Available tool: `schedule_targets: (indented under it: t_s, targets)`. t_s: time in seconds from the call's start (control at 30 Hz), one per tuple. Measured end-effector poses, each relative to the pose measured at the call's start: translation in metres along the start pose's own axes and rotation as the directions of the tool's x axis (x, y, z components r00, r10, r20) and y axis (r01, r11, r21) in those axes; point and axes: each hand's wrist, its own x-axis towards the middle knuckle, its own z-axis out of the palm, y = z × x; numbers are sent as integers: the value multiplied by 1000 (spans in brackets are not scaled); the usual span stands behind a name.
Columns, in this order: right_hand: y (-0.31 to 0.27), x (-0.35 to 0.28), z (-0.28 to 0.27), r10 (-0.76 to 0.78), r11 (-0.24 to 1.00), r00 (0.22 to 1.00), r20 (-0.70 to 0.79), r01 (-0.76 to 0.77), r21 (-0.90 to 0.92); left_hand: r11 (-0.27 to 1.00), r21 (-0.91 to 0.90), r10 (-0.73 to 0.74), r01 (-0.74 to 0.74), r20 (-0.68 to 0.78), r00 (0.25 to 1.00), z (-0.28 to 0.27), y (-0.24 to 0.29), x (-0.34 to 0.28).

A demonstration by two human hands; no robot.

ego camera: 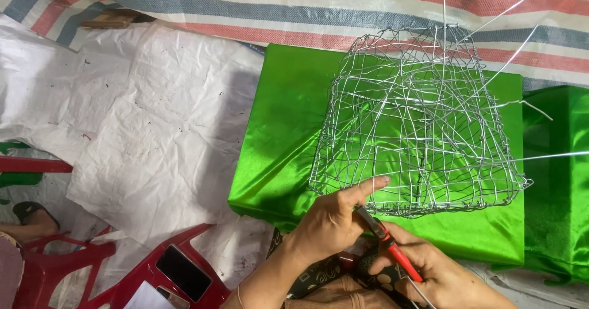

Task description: Assembling a wire mesh structure by bending and cutting wires with pliers.

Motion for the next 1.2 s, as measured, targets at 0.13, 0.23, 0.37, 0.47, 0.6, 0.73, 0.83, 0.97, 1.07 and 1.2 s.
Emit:
schedule_targets:
  t_s: [0.13, 0.23, 0.37, 0.47, 0.6, 0.73, 0.83, 0.97, 1.07, 1.2]
  targets:
    - [1, -3, 1, -20, 999, 1000, -1, 20, -27, 1000, -8, -4, 5, 18, 1000, -2, 2, 2]
    - [5, -5, 3, 51, 998, 998, -30, -50, 36, 999, 5, 52, -52, 16, 999, -1, 1, 3]
    - [-1, -2, 10, 12, 990, 996, -91, 1, 139, 999, -5, 42, -42, -7, 999, 0, 1, 6]
    - [2, -2, 12, 15, 996, 995, -103, -6, 93, 999, -8, 41, -41, -6, 999, 0, 1, 5]
    - [2, 0, 13, -9, 999, 993, -114, 14, 42, 998, 31, 46, -46, 0, 999, -2, 5, 7]
    - [8, 0, 12, -23, 999, 991, -131, 27, 28, 996, 43, 74, -74, -14, 997, -1, 4, 7]
    - [10, -1, 12, -17, 999, 988, -152, 11, -43, 999, 24, 34, -34, -5, 999, 0, 3, 5]
    - [17, -2, 15, 4, 996, 978, -209, -22, -83, 995, 92, 28, -29, 16, 999, 0, 3, 5]
    - [17, -1, 14, -6, 993, 974, -226, -21, -120, 996, 88, 24, -26, 21, 999, 0, 0, 4]
    - [7, -3, 9, -12, 995, 998, -62, 5, -102, 990, 140, 39, -34, -33, 999, 4, -6, 3]
